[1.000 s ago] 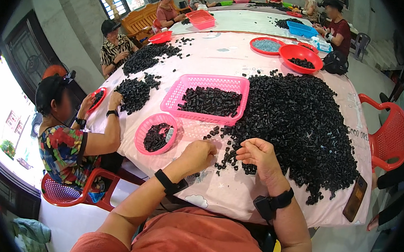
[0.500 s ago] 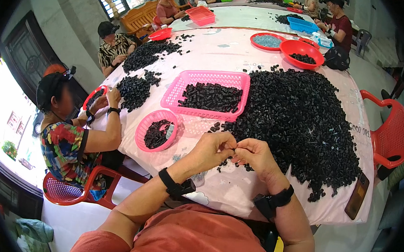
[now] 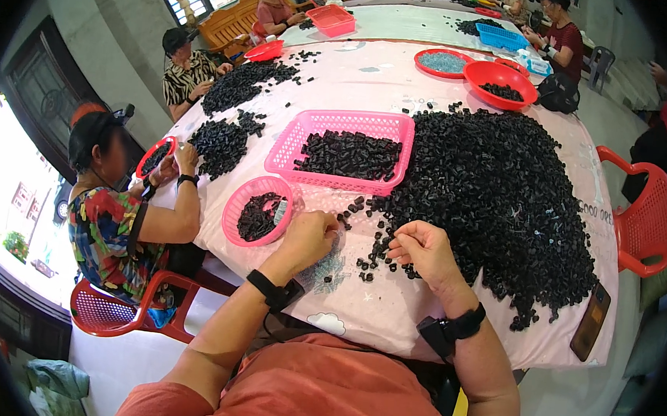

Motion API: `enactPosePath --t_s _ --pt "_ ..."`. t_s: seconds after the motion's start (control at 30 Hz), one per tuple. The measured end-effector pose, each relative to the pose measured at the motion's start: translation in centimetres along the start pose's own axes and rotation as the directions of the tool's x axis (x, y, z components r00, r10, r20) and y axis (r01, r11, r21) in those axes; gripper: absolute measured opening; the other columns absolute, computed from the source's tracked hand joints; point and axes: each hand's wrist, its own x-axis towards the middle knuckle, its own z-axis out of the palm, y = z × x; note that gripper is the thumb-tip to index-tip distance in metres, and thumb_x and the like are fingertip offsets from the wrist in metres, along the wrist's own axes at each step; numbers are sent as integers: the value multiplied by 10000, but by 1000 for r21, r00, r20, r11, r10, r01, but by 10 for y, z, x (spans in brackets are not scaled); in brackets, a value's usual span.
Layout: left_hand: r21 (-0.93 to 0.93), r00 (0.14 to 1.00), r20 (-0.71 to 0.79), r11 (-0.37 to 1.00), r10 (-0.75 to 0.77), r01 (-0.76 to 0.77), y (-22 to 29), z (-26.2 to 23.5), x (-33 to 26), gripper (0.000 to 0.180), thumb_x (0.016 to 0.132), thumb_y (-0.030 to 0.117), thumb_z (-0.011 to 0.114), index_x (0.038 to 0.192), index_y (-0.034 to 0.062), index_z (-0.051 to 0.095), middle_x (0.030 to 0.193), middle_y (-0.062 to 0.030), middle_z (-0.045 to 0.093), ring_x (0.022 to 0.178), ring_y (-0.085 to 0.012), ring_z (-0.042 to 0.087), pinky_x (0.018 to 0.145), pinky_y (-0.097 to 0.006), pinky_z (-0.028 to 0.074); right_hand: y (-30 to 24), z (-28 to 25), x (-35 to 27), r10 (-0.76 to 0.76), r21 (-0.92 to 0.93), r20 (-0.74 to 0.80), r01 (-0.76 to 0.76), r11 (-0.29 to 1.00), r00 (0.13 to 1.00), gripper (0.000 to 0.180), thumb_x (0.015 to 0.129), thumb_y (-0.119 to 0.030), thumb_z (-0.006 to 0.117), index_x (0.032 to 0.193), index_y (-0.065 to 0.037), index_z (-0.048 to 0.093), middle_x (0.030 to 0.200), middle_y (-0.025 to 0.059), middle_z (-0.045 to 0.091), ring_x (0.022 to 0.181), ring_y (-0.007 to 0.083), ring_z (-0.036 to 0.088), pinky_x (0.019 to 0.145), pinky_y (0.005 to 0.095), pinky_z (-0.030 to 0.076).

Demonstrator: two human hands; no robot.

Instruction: Sorting small black components at a communal work table.

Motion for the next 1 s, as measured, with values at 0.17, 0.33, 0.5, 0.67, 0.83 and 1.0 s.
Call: enactPosePath --t_s 0.17,0.33,0.5,0.67,0.83,1.0 --pt "-44 999 7 998 38 -38 4 3 0 161 782 43 658 929 7 713 858 -191 688 771 -303 686 698 -390 525 7 -2 4 -94 -91 -77 87 992 993 112 949 -68 576 990 12 641 900 89 709 816 152 708 684 245 552" --pt "-145 995 -15 984 103 -104 17 8 1 167 772 20 664 932 6 709 847 -175 677 746 -296 671 699 -378 527 15 -5 9 -240 -176 -109 219 960 965 118 938 -52 581 997 25 649 915 76 707 857 155 701 726 253 546" --pt "-250 965 64 940 254 -231 45 15 -1 213 776 20 664 987 11 691 853 -152 666 727 -287 660 678 -381 521 11 -3 7 -208 -156 -98 192 969 973 128 946 -27 549 1008 36 642 945 89 703 874 160 699 757 266 553" --pt "-204 958 78 945 275 -254 59 23 -2 230 779 29 658 1009 22 649 830 -162 657 723 -320 654 670 -401 513 12 -3 8 -198 -154 -78 185 971 977 149 952 -13 520 1026 36 639 966 98 702 897 168 700 777 281 560" --pt "-222 964 80 947 255 -233 54 26 -1 143 770 -3 619 911 13 599 765 -165 640 714 -326 646 656 -398 501 4 0 3 -190 -221 -8 183 958 982 166 947 1 511 1045 25 644 972 92 705 912 163 704 778 283 561" --pt "-299 973 65 935 220 -192 52 17 -5 157 781 -30 611 934 6 614 746 -136 631 671 -259 623 637 -365 489 5 0 2 -186 -253 38 189 949 982 158 945 -4 525 1044 25 646 961 82 708 872 153 709 764 269 559"
